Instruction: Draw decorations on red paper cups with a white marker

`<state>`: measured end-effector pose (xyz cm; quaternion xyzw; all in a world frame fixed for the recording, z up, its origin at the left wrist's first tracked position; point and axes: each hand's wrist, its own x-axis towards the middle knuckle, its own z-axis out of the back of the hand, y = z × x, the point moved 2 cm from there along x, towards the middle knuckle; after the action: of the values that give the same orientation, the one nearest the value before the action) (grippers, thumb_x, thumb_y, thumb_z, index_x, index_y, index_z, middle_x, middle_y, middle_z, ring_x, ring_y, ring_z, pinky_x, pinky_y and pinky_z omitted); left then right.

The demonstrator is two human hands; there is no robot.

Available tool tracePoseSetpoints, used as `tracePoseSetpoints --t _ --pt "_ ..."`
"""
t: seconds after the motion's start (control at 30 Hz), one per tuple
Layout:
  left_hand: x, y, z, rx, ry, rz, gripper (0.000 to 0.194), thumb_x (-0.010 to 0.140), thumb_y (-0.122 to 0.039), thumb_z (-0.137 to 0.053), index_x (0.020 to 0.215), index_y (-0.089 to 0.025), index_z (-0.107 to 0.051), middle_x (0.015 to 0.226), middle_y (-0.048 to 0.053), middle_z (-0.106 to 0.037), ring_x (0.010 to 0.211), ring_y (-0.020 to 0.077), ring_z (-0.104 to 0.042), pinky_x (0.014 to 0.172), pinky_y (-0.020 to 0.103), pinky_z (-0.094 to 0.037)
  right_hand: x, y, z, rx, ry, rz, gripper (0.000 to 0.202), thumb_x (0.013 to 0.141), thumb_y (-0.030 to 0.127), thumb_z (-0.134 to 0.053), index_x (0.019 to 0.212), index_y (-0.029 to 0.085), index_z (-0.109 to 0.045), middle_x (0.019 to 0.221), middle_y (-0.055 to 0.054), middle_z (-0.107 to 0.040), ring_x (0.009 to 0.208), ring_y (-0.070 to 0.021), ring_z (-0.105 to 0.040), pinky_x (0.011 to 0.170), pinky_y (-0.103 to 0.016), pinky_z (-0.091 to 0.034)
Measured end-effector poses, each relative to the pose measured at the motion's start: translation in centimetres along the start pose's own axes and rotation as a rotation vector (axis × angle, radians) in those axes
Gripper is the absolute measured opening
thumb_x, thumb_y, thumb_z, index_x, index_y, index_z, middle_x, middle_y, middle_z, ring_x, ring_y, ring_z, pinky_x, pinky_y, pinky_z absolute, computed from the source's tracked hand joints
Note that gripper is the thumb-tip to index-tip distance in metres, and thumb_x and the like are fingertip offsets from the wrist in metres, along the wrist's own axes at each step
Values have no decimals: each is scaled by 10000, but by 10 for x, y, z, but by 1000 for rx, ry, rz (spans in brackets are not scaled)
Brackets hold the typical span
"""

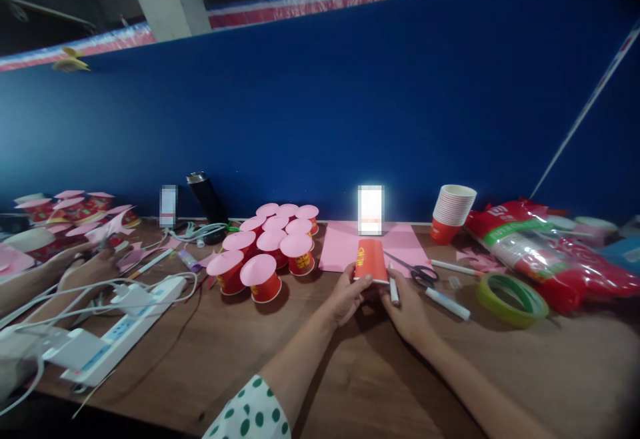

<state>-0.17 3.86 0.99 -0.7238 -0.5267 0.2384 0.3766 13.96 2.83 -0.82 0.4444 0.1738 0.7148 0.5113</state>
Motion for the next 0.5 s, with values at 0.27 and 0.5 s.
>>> tracePoseSetpoints --t 0.27,0.5 --pt "0 0 1 -11 -1 0 491 706 -274 -722 1115 -165 -475 1074 116 -623 964 241 -628 872 415 -478 0 0 0 15 -7 4 381 833 311 -438 1180 156 -451 1104 -133 -611 968 -245 -603 772 -386 -521" --pt "0 1 1 -11 3 -3 470 717 -260 -712 1111 -165 -474 1079 116 -621 974 240 -622 866 410 -482 0 0 1 17 -19 22 377 825 295 -456 1176 154 -456 1099 -130 -616 952 -239 -612 777 -389 -523"
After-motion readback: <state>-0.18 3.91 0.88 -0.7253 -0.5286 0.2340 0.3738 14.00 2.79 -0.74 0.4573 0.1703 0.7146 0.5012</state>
